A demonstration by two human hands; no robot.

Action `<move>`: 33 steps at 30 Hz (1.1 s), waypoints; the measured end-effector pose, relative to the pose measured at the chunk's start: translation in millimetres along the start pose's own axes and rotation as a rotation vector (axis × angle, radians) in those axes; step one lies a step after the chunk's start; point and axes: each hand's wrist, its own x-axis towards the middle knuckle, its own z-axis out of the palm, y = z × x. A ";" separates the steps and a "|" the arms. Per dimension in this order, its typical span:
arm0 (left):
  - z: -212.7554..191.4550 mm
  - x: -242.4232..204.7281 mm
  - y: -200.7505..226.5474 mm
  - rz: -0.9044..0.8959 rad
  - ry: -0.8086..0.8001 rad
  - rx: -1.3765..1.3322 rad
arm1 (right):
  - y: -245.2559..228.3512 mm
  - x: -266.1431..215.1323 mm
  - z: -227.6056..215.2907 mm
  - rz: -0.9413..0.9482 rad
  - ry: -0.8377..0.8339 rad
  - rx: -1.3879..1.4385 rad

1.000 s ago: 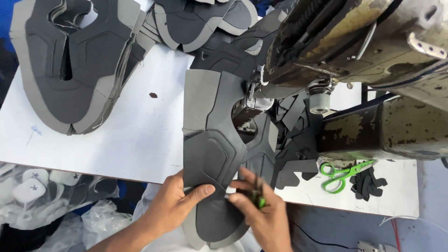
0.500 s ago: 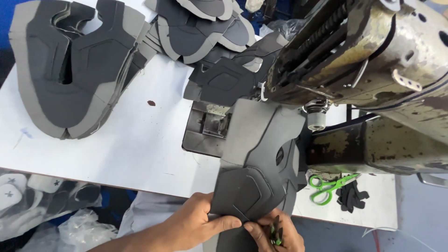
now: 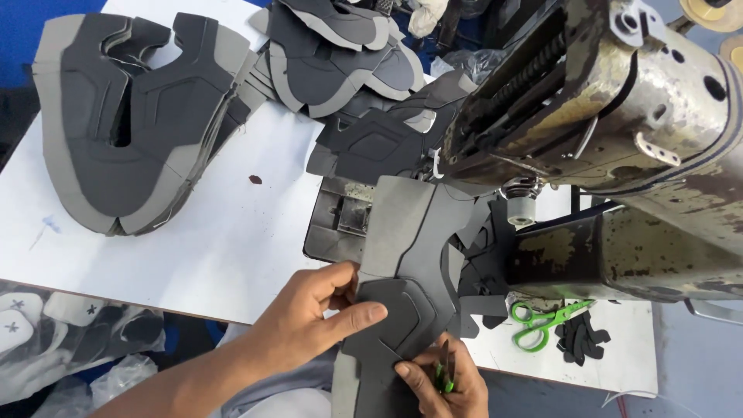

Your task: The person uses a sewing machine to stitch together gray and black shoe parts. They guide the material under the needle, trim excess thread with scissors, and stack the finished pieces on the table.

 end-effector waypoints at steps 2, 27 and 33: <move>-0.4 3.0 1.1 -0.002 0.030 0.016 | -9.0 1.8 2.8 -0.053 -0.013 -0.012; -1.7 54.7 -17.5 -0.305 0.054 0.014 | 77.5 19.7 -19.8 -0.051 -0.032 -0.109; -3.4 61.6 -18.5 -0.314 0.068 0.047 | 99.3 27.9 -23.6 0.082 -0.013 -0.075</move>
